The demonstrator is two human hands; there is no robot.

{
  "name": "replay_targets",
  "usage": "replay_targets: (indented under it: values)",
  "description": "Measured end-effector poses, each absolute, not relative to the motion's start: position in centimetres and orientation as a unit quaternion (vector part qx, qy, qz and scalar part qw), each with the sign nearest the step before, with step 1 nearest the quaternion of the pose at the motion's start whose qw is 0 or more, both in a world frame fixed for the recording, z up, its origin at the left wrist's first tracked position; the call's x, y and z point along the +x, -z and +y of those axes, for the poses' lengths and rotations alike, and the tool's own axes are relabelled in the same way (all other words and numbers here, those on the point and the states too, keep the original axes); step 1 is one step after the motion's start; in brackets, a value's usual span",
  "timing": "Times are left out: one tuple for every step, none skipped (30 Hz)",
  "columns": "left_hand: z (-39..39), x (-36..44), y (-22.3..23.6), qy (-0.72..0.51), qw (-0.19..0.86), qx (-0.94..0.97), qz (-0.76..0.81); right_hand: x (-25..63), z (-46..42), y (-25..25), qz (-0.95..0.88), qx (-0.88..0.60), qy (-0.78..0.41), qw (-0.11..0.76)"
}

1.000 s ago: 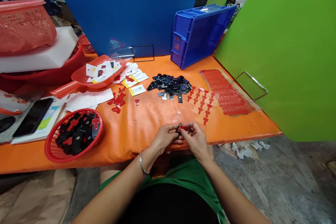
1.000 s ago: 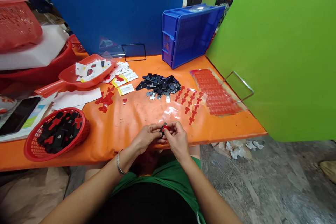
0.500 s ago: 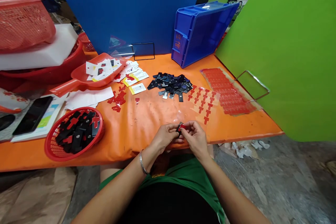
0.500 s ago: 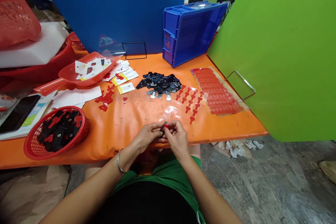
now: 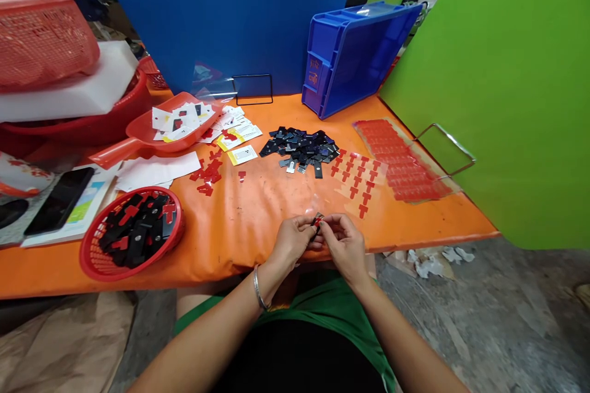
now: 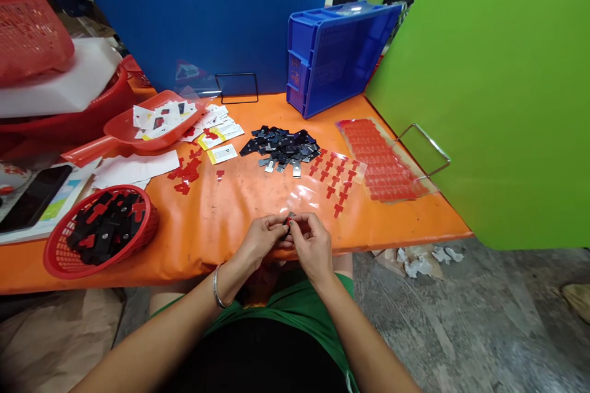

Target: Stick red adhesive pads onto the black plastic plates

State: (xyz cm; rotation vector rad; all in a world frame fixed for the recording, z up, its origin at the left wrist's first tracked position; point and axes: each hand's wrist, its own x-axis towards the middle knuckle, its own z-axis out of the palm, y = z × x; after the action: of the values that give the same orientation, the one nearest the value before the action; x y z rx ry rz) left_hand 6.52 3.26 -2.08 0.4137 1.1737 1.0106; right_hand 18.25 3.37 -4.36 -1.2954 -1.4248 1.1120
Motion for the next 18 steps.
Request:
replay_targets:
  values:
    - [3.2, 6.5, 2.1, -0.456, 0.695, 0.188, 0.523, 18.1, 3.2, 4.4, -0.575, -0.524, -0.439, 0.449]
    - [3.2, 6.5, 2.0, -0.46, 0.695, 0.191, 0.519, 18.0, 3.1, 4.4, -0.578, -0.529, -0.424, 0.453]
    - [3.2, 6.5, 2.0, -0.462, 0.695, 0.194, 0.516, 17.9, 3.0, 4.4, -0.585, -0.537, -0.401, 0.456]
    - [3.1, 6.5, 2.0, -0.463, 0.696, 0.197, 0.513, 17.9, 3.0, 4.3, -0.595, -0.546, -0.372, 0.458]
    - [3.1, 6.4, 2.0, -0.462, 0.698, 0.199, 0.51, 17.9, 3.1, 4.2, -0.608, -0.554, -0.338, 0.457]
    - [3.1, 6.4, 2.0, -0.46, 0.7, 0.201, 0.508, 18.0, 3.2, 4.1, -0.621, -0.559, -0.306, 0.455]
    - [3.0, 6.4, 2.0, -0.458, 0.702, 0.202, 0.507, 18.1, 3.5, 4.0, -0.633, -0.563, -0.282, 0.451]
    - [3.0, 6.4, 2.1, -0.457, 0.703, 0.203, 0.506, 18.2, 3.7, 3.9, -0.641, -0.564, -0.267, 0.446]
    - [3.0, 6.4, 2.2, -0.457, 0.704, 0.204, 0.505, 18.3, 4.0, 3.8, -0.647, -0.564, -0.265, 0.44]
    - [3.0, 6.4, 2.3, -0.457, 0.703, 0.204, 0.505, 18.4, 4.2, 3.7, -0.649, -0.564, -0.27, 0.434]
    - [3.1, 6.4, 2.4, -0.458, 0.703, 0.203, 0.505, 18.5, 4.5, 3.7, -0.648, -0.564, -0.277, 0.431]
    - [3.1, 6.4, 2.5, -0.459, 0.703, 0.204, 0.505, 18.5, 4.6, 3.7, -0.646, -0.564, -0.285, 0.429]
    - [3.1, 6.4, 2.6, -0.459, 0.703, 0.204, 0.504, 18.6, 4.8, 3.7, -0.644, -0.564, -0.29, 0.428]
    - [3.1, 6.4, 2.7, -0.46, 0.703, 0.204, 0.502, 18.5, 4.9, 3.8, -0.642, -0.564, -0.294, 0.428]
    - [3.1, 6.3, 2.7, -0.46, 0.704, 0.203, 0.502, 18.5, 4.9, 3.9, -0.641, -0.563, -0.297, 0.429]
    - [3.1, 6.3, 2.7, -0.461, 0.704, 0.203, 0.501, 18.4, 5.0, 3.9, -0.64, -0.563, -0.299, 0.43]
    - [3.1, 6.3, 2.7, -0.461, 0.704, 0.202, 0.501, 18.4, 5.0, 4.0, -0.639, -0.562, -0.3, 0.431]
    - [3.0, 6.3, 2.7, -0.462, 0.704, 0.202, 0.5, 18.4, 5.0, 4.1, -0.639, -0.561, -0.3, 0.432]
